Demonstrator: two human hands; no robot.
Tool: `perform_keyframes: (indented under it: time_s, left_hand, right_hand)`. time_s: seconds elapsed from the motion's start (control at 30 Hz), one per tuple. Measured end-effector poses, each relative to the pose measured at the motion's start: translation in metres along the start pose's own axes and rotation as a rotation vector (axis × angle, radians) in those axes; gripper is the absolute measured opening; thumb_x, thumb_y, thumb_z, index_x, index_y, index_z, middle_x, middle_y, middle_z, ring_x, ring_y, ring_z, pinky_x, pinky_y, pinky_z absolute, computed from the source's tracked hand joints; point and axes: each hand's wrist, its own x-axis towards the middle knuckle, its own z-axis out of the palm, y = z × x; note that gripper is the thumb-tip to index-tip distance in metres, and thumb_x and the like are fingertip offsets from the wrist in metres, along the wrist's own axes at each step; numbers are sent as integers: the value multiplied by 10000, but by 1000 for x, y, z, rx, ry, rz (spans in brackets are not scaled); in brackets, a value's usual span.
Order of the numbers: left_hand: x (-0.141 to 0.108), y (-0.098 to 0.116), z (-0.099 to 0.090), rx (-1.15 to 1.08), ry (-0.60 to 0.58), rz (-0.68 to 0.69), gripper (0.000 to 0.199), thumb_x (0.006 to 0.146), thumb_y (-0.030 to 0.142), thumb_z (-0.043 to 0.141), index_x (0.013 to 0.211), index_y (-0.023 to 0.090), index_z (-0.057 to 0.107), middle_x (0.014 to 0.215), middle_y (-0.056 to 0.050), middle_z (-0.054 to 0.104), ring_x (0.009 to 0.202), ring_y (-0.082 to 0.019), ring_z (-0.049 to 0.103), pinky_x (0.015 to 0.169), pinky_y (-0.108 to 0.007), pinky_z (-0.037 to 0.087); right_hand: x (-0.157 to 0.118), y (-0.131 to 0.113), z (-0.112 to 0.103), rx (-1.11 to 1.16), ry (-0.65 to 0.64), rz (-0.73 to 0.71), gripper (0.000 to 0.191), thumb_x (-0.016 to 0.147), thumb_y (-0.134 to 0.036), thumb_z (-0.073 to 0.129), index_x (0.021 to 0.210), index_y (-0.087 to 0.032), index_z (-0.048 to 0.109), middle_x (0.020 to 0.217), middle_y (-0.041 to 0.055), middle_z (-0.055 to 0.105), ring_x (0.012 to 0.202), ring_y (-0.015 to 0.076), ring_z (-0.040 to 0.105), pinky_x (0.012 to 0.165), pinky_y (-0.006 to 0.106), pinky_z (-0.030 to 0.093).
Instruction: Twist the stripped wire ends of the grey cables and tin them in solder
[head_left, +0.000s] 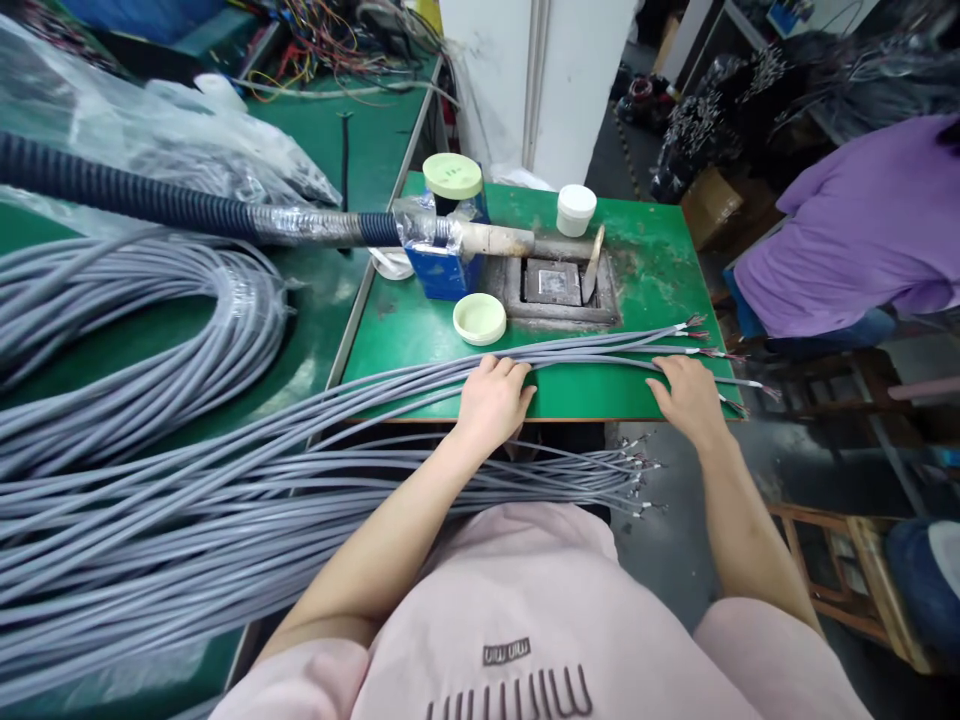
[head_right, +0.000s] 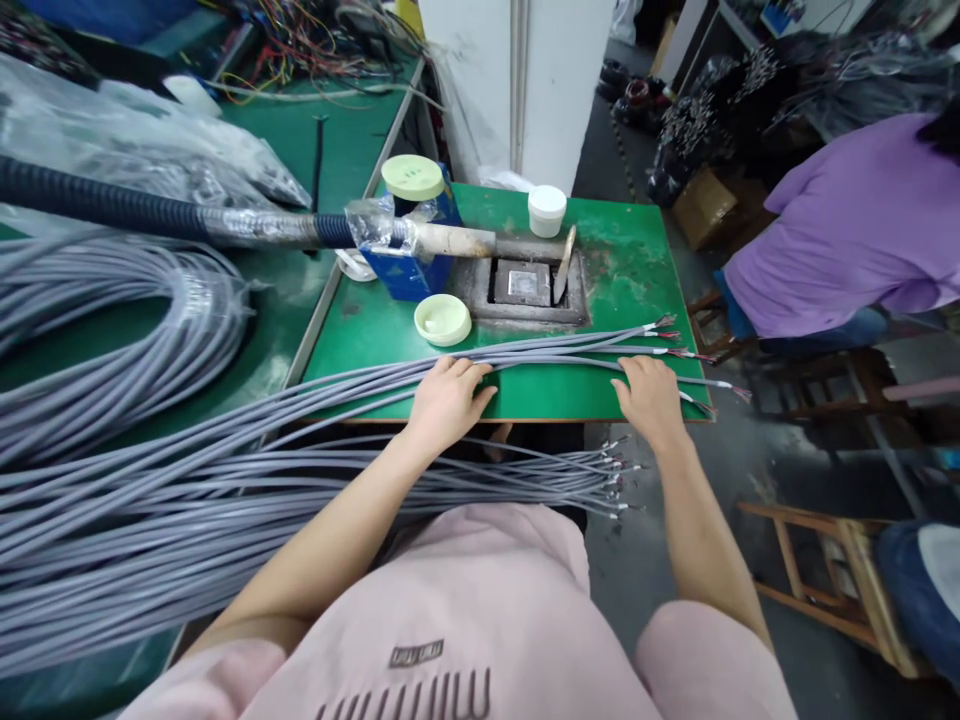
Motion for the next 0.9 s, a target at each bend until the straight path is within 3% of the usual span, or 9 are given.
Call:
perform_keyframes:
  time_s: [0.13,0.27,0.4,0.53,0.63,0.77,0.9]
  left_hand:
    - [1,4,0,52,-1,-25,343,905,322,541,1200,150,578,1036,-128,632,989,-297,534,798,-405,401]
    - [1,9,-2,68,24,-41,244,890,324,560,1075,168,596,1075,-134,598,1039,-306,510,803,-406,397]
    - [2,16,5,31,-7,-5,193,908,296,526,1029,156,581,1017,-126,595,988,-290,522,792,-398,409]
    - [4,21,13,-53,-45,50,172,933,240,466,1021,154,585,967,-112,593,942,-264,534,817,-384,434]
    - [6,23,12,-154,-43,55,167,938,195,435,995,145,584,981,-114,600,957,-249,551,844,-365,452]
    - [-1,27,1,-352,-87,29,176,947,226,444,1040,171,582,981,-74,650,905,-205,614,795,-316,474]
    - [-14,35,-10,-442,-143,63,206,949,336,478,975,215,643,919,-34,682,846,-180,639,754,-288,465]
  right_hand:
    - [12,13,6,-68,-89,-46,254,921,-319,479,1015,-143,636,978,136,628,947,273,553,807,360,406]
    - [16,14,3,-72,-122,-105,232,941,-302,432,967,-139,595,939,133,625,909,263,559,779,343,395]
    - [22,14,-4,-12,-108,-13,253,966,-288,381,1083,-144,554,915,105,655,843,240,600,705,319,398]
    - [31,15,-8,14,-112,-54,362,947,-357,456,1252,-171,515,1154,117,634,1009,253,602,757,315,424]
    - [41,15,-8,-49,-139,-59,480,912,-424,518,1347,-226,485,1174,112,603,965,253,598,703,309,416]
    - [60,14,-14,-141,-148,-65,290,941,-360,451,1118,-236,644,1018,81,606,837,210,579,594,282,329]
    - [85,14,-31,-189,-116,-108,260,923,-327,464,1012,-209,678,983,98,607,881,233,561,600,295,307]
